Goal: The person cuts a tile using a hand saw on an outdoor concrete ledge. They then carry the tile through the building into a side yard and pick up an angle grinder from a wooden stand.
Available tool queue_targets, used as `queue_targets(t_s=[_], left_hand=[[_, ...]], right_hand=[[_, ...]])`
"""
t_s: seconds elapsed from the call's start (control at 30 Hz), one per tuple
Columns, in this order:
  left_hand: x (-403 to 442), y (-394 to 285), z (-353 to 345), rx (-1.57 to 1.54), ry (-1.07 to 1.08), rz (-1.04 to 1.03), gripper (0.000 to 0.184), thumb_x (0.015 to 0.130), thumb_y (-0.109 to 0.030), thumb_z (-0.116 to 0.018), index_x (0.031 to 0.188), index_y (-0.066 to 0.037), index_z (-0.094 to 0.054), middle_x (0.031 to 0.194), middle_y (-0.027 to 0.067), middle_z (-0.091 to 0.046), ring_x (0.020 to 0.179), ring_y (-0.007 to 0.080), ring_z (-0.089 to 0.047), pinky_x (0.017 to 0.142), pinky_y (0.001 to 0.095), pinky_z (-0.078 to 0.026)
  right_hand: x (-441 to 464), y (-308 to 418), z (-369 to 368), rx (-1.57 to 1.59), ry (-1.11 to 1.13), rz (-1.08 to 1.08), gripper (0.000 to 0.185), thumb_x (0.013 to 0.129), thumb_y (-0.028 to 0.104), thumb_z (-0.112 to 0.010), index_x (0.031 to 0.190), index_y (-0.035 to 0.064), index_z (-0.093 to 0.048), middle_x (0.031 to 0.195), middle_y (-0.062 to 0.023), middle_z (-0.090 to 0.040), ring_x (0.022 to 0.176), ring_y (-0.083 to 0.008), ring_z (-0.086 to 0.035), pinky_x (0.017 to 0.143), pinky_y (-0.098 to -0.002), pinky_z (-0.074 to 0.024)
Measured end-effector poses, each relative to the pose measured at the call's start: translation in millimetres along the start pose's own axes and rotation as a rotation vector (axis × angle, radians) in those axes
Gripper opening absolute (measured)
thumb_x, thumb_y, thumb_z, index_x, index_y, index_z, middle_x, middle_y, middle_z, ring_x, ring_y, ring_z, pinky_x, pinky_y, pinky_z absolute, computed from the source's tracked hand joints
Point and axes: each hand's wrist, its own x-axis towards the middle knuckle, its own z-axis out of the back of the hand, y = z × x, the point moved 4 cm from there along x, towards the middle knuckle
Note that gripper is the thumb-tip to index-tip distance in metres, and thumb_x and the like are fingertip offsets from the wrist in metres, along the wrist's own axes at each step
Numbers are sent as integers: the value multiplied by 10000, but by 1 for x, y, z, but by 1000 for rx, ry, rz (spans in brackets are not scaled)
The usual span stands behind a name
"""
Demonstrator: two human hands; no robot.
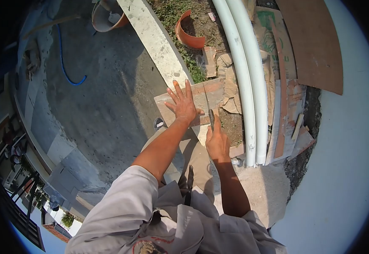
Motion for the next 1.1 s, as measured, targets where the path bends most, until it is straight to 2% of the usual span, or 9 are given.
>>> queue_targets(t_s=[0.1, 0.23, 0.37, 0.5, 0.6, 0.73, 0.8, 0.97, 1.1], left_hand=[[9, 2, 5, -12, -19, 61, 1529, 601, -433, -986, 1653, -230, 104, 1685, 274, 128, 1519, 576, 108, 1051, 871, -202], [4, 0, -3, -10, 38, 110, 1575, 571, -413, -1003, 1647, -213, 131, 1676, 280, 175, 1508, 579, 153, 1041, 879, -203], [8, -4, 3, -1, 71, 137, 1623, 536, -403, -1017, 1641, -206, 156, 1665, 283, 219, 1496, 580, 194, 1033, 885, -200], [11, -8, -3, -9, 45, 140, 1642, 531, -411, -1019, 1633, -187, 179, 1657, 291, 237, 1491, 588, 199, 1036, 886, -183], [10, -3, -4, 1, 16, 117, 1662, 522, -418, -1022, 1627, -166, 193, 1646, 307, 248, 1484, 599, 200, 1033, 886, -181], [8, -5, -3, 15, 34, 132, 1673, 515, -426, -1023, 1624, -162, 200, 1646, 309, 243, 1482, 603, 197, 1029, 887, -188], [10, -7, 0, 1, 48, 142, 1680, 511, -430, -1024, 1622, -157, 205, 1646, 312, 239, 1482, 604, 195, 1026, 887, -191], [12, -4, -8, 21, 41, 122, 1682, 513, -443, -1021, 1618, -143, 212, 1644, 320, 235, 1484, 607, 184, 1019, 889, -197], [13, -7, -3, 37, 44, 149, 1687, 511, -434, -1025, 1617, -139, 215, 1638, 330, 241, 1484, 610, 177, 1015, 889, -203]], right_hand=[[24, -9, -7, -46, 74, 3, 563, 1018, 205, -551, 1529, 77, -351, 985, -316, -696, 862, -503, -688, 741, -585, -534], [20, -36, -32, 21, -61, 143, 569, 1019, 206, -559, 1525, 74, -336, 922, -277, -702, 823, -502, -683, 735, -579, -533], [19, -36, -42, -24, 49, 58, 595, 1001, 178, -581, 1525, 54, -328, 961, -282, -695, 851, -494, -686, 741, -577, -537], [-63, -17, 21, -59, 177, -102, 609, 984, 154, -589, 1520, 45, -320, 1027, -311, -677, 851, -457, -707, 748, -571, -547], [-120, -30, 40, -76, 207, -97, 603, 986, 161, -591, 1508, 31, -318, 866, -276, -690, 797, -443, -715, 731, -572, -548], [-6, -15, 9, -116, 236, -75, 523, 1005, 167, -544, 1462, 17, -338, 848, -287, -688, 813, -486, -690, 709, -580, -529], [43, -6, -17, -91, 125, 60, 481, 1021, 176, -511, 1442, 24, -336, 862, -305, -685, 817, -510, -672, 693, -582, -517], [-88, -29, 26, -59, 189, -74, 618, 969, 147, -598, 1509, 37, -316, 838, -291, -684, 777, -441, -705, 655, -561, -537], [-88, -43, 17, -53, 161, -62, 662, 953, 147, -626, 1525, 40, -310, 846, -282, -684, 755, -435, -703, 654, -563, -541]])
